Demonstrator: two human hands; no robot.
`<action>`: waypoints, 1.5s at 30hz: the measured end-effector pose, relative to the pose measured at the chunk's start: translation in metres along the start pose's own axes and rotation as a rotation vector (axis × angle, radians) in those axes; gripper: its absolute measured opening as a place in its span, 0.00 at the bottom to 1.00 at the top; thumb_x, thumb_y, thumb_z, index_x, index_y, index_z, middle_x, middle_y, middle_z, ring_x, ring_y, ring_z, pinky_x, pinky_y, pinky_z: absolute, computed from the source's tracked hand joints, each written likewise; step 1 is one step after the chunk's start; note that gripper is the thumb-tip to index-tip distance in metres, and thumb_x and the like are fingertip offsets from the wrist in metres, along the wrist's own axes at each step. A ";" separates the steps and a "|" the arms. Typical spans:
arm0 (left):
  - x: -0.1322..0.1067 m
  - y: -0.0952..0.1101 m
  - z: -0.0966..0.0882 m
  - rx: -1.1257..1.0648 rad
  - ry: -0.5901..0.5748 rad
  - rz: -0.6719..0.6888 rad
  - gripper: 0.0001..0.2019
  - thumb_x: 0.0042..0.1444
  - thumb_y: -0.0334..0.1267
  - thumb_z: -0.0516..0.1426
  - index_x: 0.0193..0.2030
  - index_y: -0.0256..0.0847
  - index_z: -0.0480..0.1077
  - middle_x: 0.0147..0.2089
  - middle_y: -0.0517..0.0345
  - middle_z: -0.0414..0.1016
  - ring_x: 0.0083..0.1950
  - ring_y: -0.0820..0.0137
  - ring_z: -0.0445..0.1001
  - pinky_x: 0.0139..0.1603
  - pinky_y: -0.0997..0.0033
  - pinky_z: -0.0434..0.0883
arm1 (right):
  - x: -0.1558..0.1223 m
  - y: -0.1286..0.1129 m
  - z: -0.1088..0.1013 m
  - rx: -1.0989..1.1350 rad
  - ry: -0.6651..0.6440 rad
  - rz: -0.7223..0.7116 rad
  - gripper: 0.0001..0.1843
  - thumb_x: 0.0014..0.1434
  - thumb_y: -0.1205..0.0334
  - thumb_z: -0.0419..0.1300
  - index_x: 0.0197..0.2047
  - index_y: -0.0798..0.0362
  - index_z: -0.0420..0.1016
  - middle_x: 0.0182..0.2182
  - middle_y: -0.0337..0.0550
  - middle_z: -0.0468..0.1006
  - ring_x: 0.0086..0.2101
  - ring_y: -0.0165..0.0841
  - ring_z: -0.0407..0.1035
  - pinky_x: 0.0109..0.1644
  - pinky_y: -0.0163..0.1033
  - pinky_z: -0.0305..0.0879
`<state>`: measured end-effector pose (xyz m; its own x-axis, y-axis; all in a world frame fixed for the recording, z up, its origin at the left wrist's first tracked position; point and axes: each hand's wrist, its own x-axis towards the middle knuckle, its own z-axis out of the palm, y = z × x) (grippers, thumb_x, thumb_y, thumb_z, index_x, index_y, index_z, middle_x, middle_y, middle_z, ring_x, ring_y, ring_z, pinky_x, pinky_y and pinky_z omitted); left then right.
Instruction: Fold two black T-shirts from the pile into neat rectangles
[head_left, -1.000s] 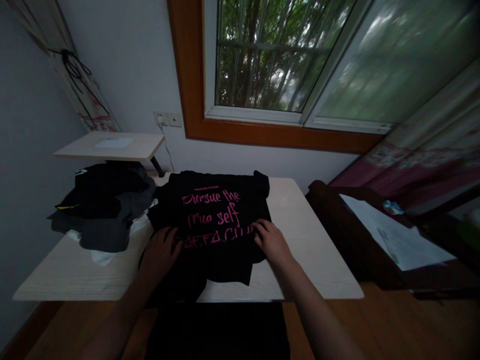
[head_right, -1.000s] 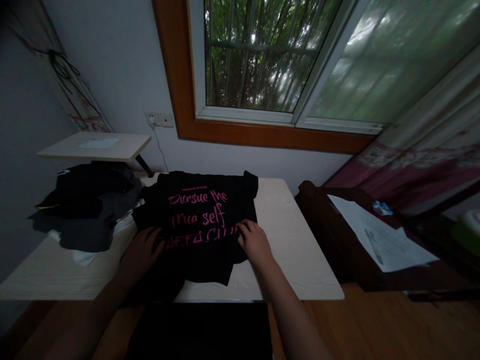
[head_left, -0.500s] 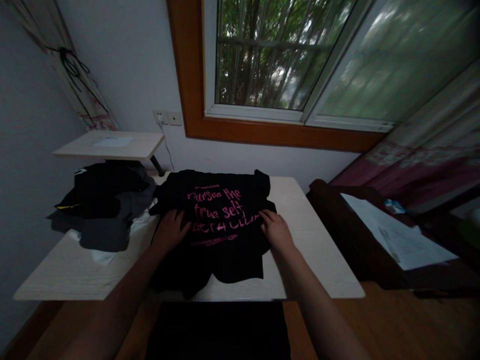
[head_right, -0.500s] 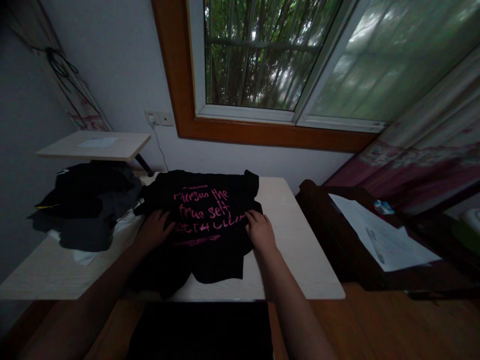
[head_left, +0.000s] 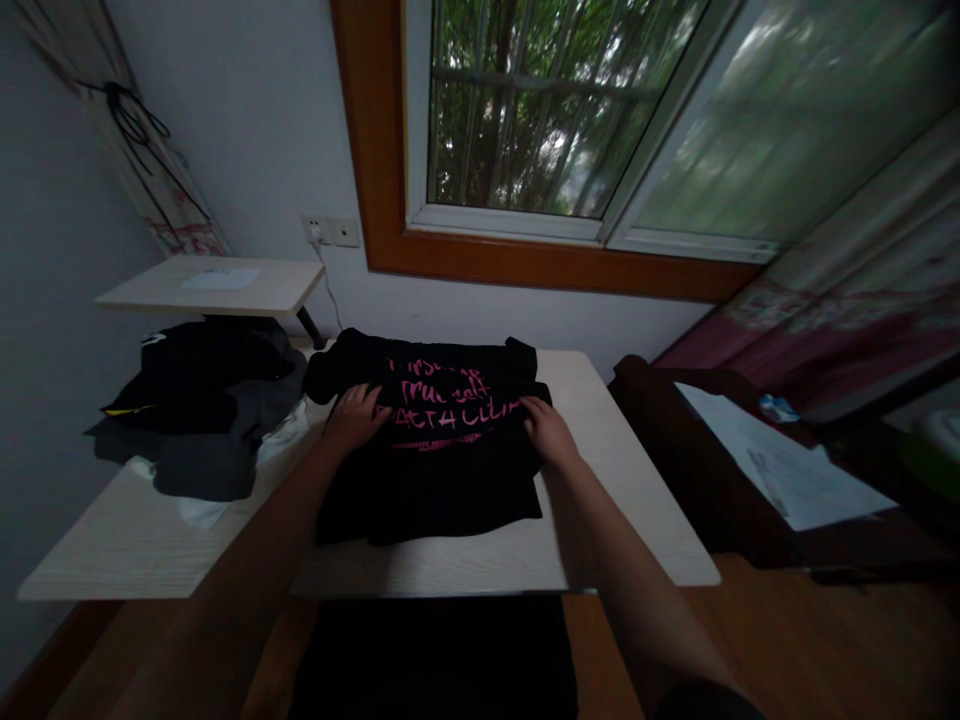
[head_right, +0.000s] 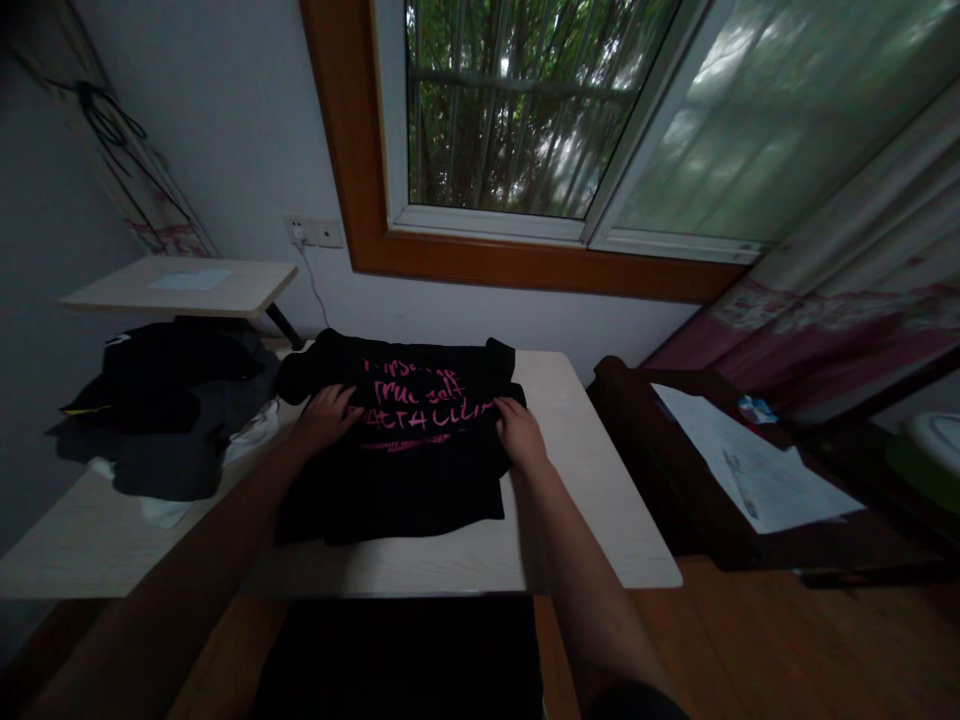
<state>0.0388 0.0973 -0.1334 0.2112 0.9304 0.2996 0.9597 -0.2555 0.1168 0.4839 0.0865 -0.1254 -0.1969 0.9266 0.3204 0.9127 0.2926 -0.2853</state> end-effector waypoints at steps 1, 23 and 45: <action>0.000 -0.001 0.001 -0.008 0.003 0.001 0.29 0.68 0.53 0.50 0.67 0.37 0.67 0.68 0.41 0.68 0.70 0.54 0.64 0.71 0.53 0.59 | -0.003 0.001 0.002 0.038 0.024 0.004 0.28 0.63 0.69 0.52 0.66 0.52 0.70 0.64 0.49 0.72 0.64 0.42 0.64 0.68 0.52 0.61; -0.125 0.008 -0.050 -0.012 0.053 -0.026 0.20 0.66 0.41 0.51 0.61 0.39 0.71 0.63 0.43 0.71 0.63 0.52 0.70 0.66 0.47 0.67 | -0.096 -0.042 -0.019 -0.022 0.078 -0.042 0.25 0.68 0.47 0.56 0.62 0.50 0.74 0.61 0.53 0.73 0.66 0.51 0.58 0.69 0.59 0.60; -0.039 -0.020 -0.012 -0.035 0.006 -0.020 0.25 0.66 0.42 0.48 0.64 0.31 0.69 0.68 0.39 0.67 0.70 0.52 0.64 0.72 0.51 0.63 | -0.027 -0.042 0.004 -0.117 0.042 -0.049 0.25 0.67 0.58 0.52 0.64 0.57 0.73 0.63 0.53 0.72 0.62 0.50 0.63 0.70 0.57 0.58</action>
<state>0.0088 0.0627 -0.1359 0.1911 0.9339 0.3022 0.9567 -0.2461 0.1557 0.4493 0.0500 -0.1258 -0.2293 0.9003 0.3700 0.9382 0.3056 -0.1622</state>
